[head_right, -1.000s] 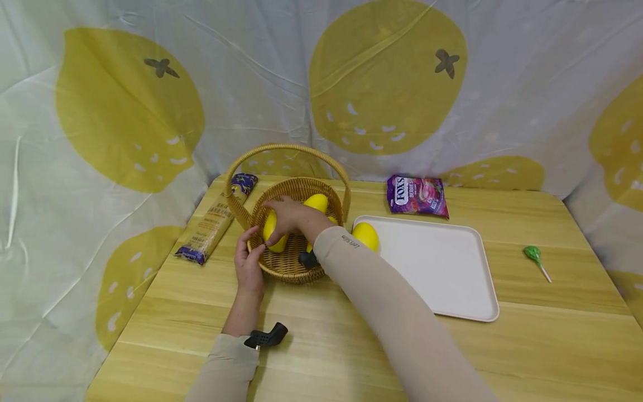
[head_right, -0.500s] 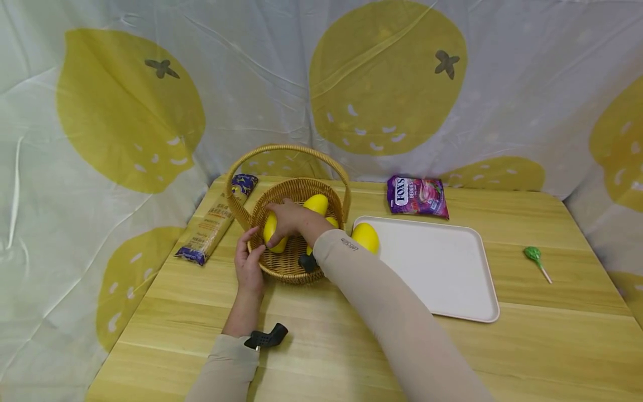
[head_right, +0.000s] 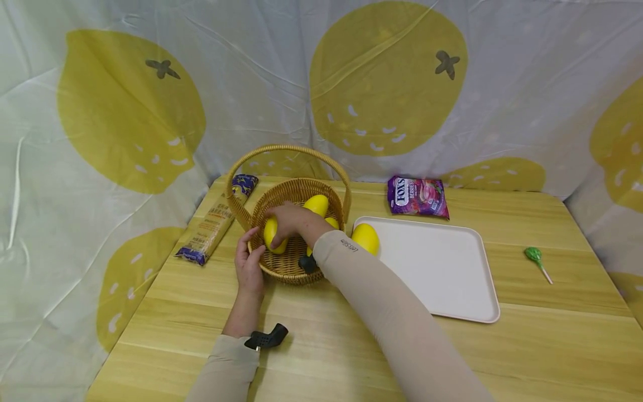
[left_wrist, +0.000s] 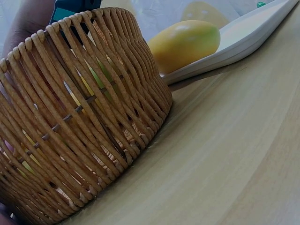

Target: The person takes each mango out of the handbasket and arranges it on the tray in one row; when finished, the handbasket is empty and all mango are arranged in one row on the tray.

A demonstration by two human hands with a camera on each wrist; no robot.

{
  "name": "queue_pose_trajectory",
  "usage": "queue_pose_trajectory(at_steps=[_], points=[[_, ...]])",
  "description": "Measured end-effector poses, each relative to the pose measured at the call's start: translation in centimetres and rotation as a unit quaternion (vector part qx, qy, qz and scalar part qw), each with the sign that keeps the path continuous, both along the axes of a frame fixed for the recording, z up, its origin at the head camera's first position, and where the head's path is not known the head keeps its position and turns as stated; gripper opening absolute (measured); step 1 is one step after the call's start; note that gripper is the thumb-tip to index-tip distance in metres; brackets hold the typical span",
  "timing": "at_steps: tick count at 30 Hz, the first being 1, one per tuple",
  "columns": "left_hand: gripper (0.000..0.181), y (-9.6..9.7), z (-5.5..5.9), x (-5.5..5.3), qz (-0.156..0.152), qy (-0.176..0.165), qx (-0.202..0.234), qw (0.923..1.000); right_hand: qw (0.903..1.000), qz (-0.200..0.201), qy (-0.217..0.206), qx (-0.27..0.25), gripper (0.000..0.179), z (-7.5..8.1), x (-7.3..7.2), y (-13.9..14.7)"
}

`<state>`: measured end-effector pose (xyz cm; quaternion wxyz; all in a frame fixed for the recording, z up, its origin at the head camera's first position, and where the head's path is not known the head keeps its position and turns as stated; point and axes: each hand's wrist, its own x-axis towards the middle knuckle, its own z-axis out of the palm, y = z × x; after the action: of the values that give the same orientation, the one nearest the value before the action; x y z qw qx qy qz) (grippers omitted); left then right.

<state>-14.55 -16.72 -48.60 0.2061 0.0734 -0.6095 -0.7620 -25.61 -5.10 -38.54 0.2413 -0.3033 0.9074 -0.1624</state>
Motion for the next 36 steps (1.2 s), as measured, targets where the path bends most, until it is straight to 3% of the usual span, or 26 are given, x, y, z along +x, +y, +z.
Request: queue_pose_trajectory(at_steps=[24,36], points=[[0.045,0.1,0.2,0.0,0.0,0.0,0.001,1.0,0.9997,0.014,0.011,-0.017,0.082,0.3,0.1,0.4],[0.044,0.2,0.3,0.0,0.008,0.002,-0.007,0.9999,0.9931,-0.027,0.043,-0.106,0.082,3.4,1.3,2.7]])
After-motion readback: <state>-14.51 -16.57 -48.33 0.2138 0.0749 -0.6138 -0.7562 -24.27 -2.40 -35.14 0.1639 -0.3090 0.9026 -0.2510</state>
